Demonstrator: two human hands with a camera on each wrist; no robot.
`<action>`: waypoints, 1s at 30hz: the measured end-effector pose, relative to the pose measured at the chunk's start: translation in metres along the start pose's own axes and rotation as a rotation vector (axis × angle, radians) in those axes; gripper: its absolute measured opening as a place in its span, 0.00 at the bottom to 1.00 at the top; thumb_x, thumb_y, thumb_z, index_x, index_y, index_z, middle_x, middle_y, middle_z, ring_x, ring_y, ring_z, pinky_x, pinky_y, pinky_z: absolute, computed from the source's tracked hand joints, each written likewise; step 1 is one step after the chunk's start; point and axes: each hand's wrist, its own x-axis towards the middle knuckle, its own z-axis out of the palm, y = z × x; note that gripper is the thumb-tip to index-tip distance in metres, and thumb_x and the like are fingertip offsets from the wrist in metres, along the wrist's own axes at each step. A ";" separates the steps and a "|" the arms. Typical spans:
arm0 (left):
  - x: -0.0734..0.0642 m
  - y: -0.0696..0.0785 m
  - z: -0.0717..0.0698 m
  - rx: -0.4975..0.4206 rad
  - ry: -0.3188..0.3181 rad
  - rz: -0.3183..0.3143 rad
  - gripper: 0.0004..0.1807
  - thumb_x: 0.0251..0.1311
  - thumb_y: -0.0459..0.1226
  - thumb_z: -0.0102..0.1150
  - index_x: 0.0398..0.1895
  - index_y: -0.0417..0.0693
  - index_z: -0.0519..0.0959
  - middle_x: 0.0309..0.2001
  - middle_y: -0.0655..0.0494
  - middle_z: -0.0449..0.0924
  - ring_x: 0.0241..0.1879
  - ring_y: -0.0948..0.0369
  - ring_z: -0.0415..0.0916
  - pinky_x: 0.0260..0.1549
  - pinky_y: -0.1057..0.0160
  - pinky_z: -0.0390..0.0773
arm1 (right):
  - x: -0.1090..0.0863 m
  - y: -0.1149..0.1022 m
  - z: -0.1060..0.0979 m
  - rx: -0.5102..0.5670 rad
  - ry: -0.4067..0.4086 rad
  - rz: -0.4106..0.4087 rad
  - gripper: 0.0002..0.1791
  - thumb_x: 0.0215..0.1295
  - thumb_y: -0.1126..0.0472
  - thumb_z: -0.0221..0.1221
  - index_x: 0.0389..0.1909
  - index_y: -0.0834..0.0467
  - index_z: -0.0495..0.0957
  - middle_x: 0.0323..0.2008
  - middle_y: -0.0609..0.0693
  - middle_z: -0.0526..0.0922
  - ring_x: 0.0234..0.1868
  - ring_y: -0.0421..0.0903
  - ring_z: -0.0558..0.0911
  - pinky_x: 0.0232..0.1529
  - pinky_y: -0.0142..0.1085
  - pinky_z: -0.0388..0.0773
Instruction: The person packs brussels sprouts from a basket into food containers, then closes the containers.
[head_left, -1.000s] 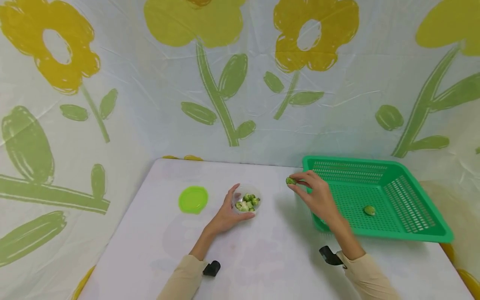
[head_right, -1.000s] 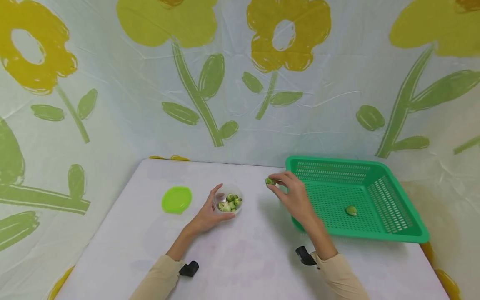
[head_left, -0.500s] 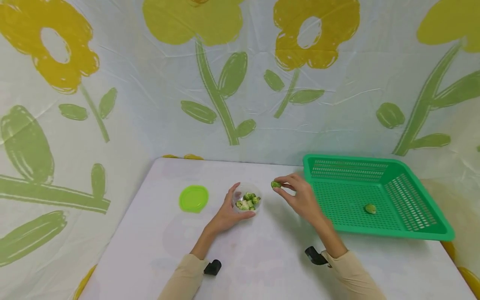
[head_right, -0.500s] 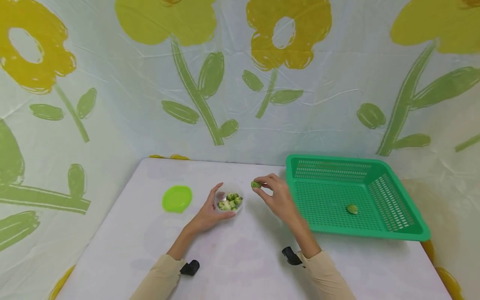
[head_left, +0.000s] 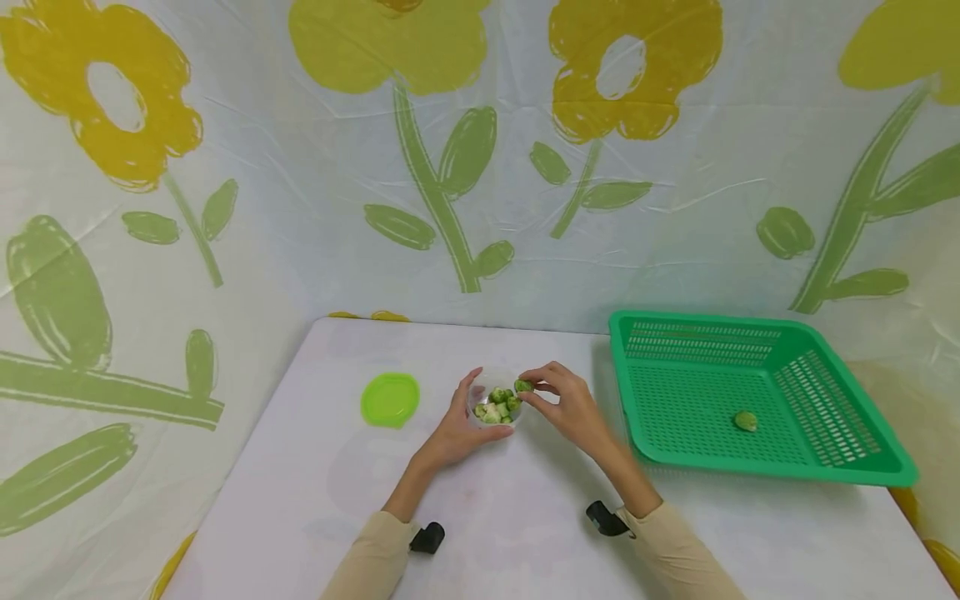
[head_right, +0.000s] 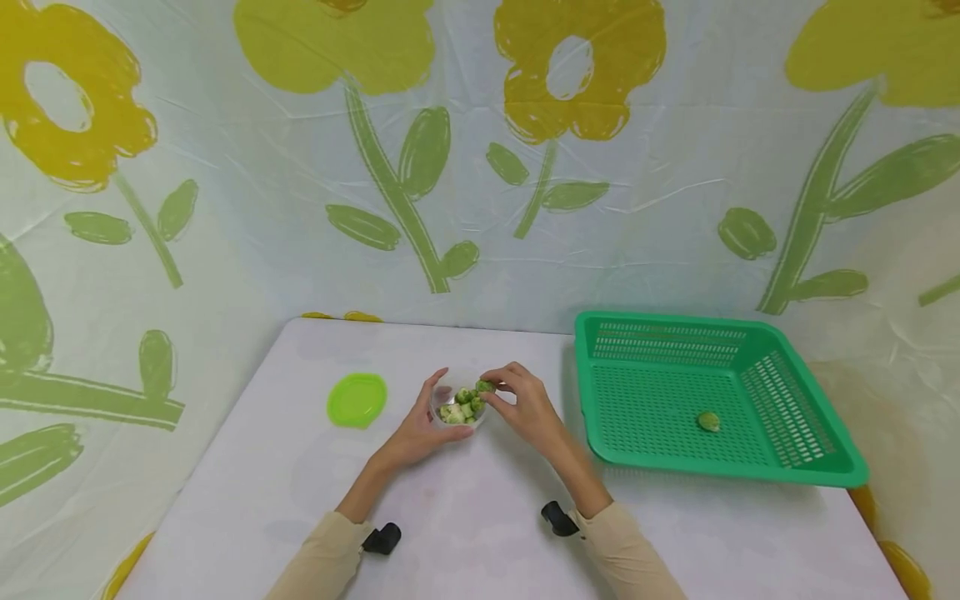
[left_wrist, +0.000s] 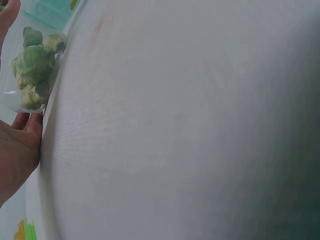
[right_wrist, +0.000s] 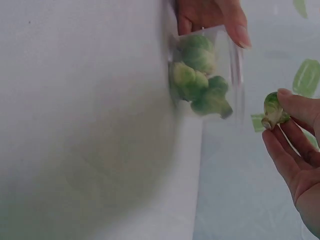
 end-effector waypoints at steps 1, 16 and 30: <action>0.000 0.000 0.000 0.000 -0.002 0.005 0.61 0.54 0.54 0.78 0.82 0.73 0.43 0.79 0.46 0.52 0.78 0.49 0.51 0.70 0.34 0.55 | 0.000 0.000 0.002 0.008 -0.006 0.002 0.15 0.57 0.75 0.72 0.46 0.66 0.85 0.39 0.56 0.83 0.43 0.53 0.85 0.46 0.49 0.84; 0.000 -0.001 0.000 -0.015 0.000 0.006 0.61 0.54 0.54 0.78 0.82 0.73 0.43 0.79 0.46 0.52 0.78 0.48 0.50 0.70 0.34 0.54 | -0.003 0.003 0.023 -0.007 -0.167 -0.005 0.15 0.58 0.73 0.72 0.47 0.68 0.84 0.40 0.56 0.83 0.42 0.54 0.85 0.44 0.50 0.83; -0.001 -0.003 -0.002 -0.015 -0.006 0.020 0.60 0.55 0.52 0.78 0.82 0.72 0.43 0.78 0.45 0.52 0.78 0.48 0.50 0.70 0.34 0.54 | 0.013 -0.010 0.028 -0.109 -0.346 0.139 0.13 0.60 0.67 0.72 0.44 0.67 0.86 0.39 0.56 0.85 0.41 0.53 0.82 0.46 0.48 0.81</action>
